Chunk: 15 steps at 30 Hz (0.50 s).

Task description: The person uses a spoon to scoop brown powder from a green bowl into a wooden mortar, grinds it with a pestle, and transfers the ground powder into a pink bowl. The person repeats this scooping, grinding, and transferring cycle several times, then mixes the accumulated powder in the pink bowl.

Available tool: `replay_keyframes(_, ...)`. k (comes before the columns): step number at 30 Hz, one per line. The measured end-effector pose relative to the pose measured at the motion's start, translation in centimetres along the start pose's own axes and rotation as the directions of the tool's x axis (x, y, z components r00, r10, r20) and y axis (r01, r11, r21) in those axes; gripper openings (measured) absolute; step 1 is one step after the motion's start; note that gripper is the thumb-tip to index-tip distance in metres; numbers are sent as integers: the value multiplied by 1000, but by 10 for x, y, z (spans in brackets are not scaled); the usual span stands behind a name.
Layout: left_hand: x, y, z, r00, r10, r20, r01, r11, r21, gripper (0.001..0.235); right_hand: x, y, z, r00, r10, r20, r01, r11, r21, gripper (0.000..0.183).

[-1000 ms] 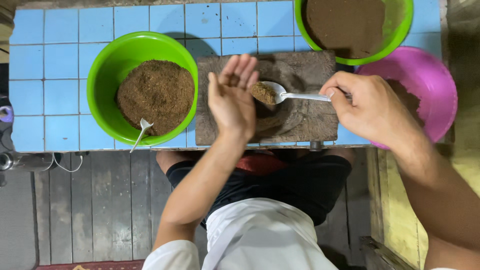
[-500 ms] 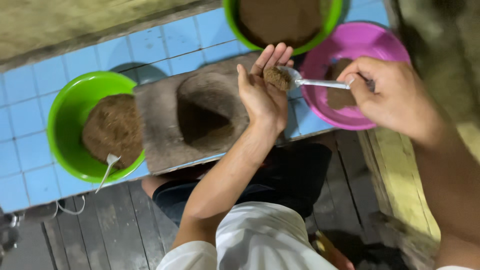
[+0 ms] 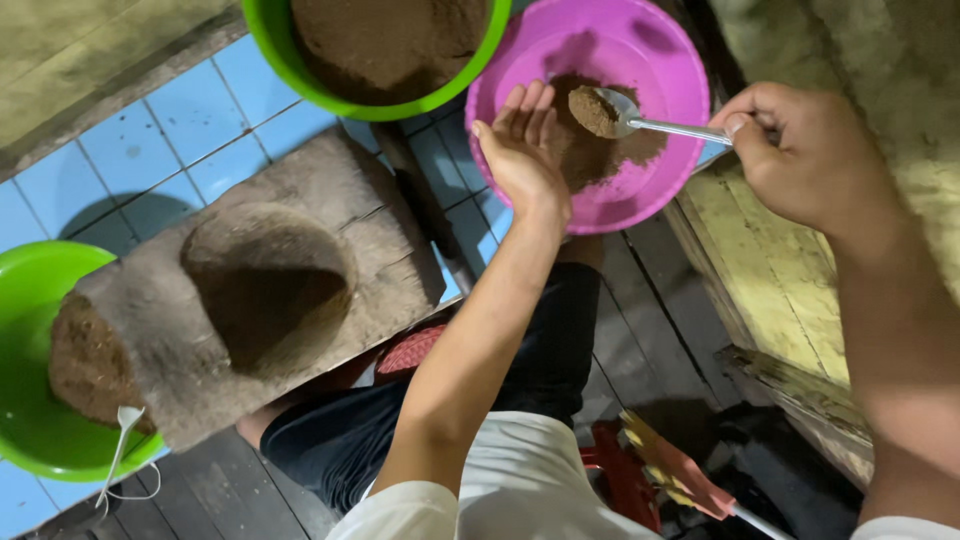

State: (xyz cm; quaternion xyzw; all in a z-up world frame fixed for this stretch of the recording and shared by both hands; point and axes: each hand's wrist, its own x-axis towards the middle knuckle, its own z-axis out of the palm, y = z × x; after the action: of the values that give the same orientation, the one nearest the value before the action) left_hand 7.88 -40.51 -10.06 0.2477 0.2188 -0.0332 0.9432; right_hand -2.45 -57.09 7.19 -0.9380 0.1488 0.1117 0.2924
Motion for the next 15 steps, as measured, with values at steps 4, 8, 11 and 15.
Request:
replay_keyframes(4, 31, -31, -21, 996, 76, 40, -78, 995, 68, 68, 27, 32, 13, 998, 62, -32, -64, 996, -63, 18)
replay_keyframes(8, 45, -49, -24, 975, 208, 83, -221, 953, 209, 58, 61, 60, 37, 998, 42, -55, -38, 997, 70, 12)
replay_keyframes(11, 24, -32, -3, 953, 208, 220, -299, 762, 575, 64, 90, 92, 64, 982, -89, -168, 80, 995, -57, 8)
replay_keyframes(15, 27, -38, -2, 876, 110, 470, -474, 3, 881, 89, 108, 103, 92, 897, -379, -228, 213, 821, -529, 21)
